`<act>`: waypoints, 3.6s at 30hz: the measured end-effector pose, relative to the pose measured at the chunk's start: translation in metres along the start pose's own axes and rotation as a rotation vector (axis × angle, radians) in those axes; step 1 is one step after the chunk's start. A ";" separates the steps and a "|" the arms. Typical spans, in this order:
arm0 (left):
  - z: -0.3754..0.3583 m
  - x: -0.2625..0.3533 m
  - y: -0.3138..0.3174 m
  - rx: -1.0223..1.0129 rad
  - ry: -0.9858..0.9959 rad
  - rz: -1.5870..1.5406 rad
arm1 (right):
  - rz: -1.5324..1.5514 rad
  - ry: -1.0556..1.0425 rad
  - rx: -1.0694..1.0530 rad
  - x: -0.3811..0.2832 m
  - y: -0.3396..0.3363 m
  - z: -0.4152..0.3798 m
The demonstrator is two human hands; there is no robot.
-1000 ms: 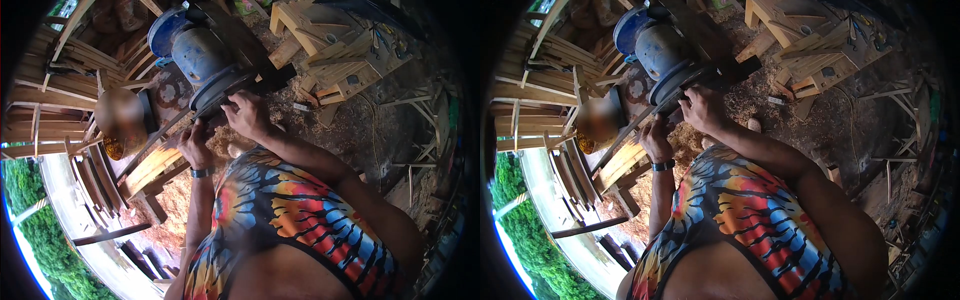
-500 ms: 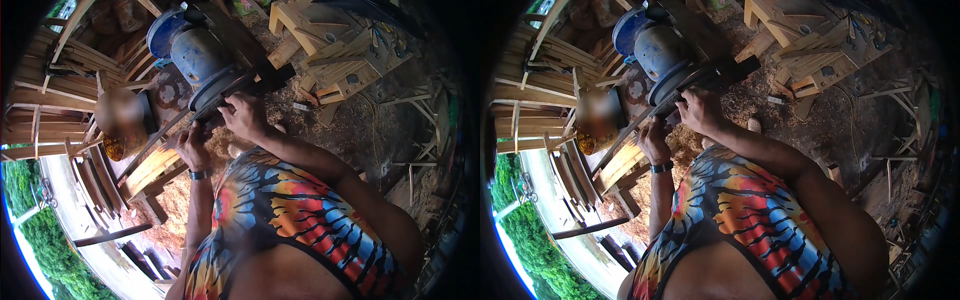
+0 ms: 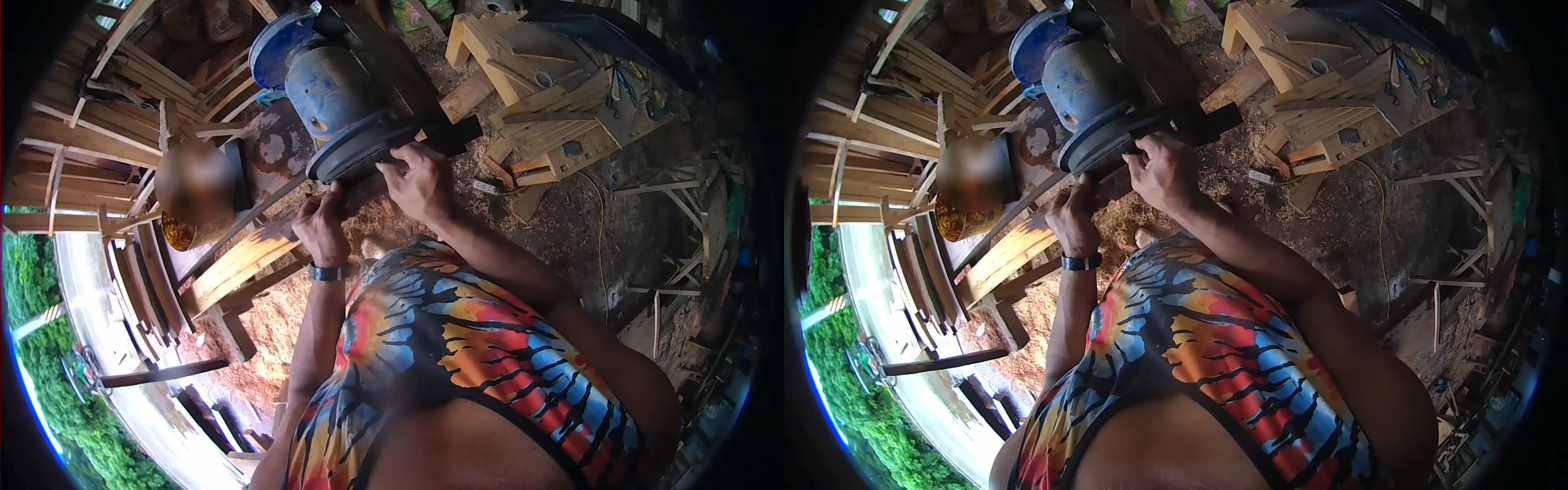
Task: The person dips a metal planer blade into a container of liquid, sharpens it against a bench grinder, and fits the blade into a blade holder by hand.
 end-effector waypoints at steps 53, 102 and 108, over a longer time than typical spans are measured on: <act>-0.010 -0.008 0.034 -0.008 -0.031 -0.116 | -0.088 0.027 0.007 0.026 -0.020 0.013; 0.005 -0.010 -0.021 0.026 -0.080 -0.109 | 0.020 -0.077 -0.002 -0.025 0.008 -0.004; 0.008 -0.013 -0.028 0.010 -0.072 -0.113 | 0.028 -0.084 -0.010 -0.031 0.010 -0.006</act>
Point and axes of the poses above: each hand's wrist, its own z-axis towards the middle knuckle, its own y-axis out of the palm, x = y × z, the point moved 4 cm from there along z, towards the middle knuckle, and after that the axes turned 12 degrees about x, right-handed, at the moved point
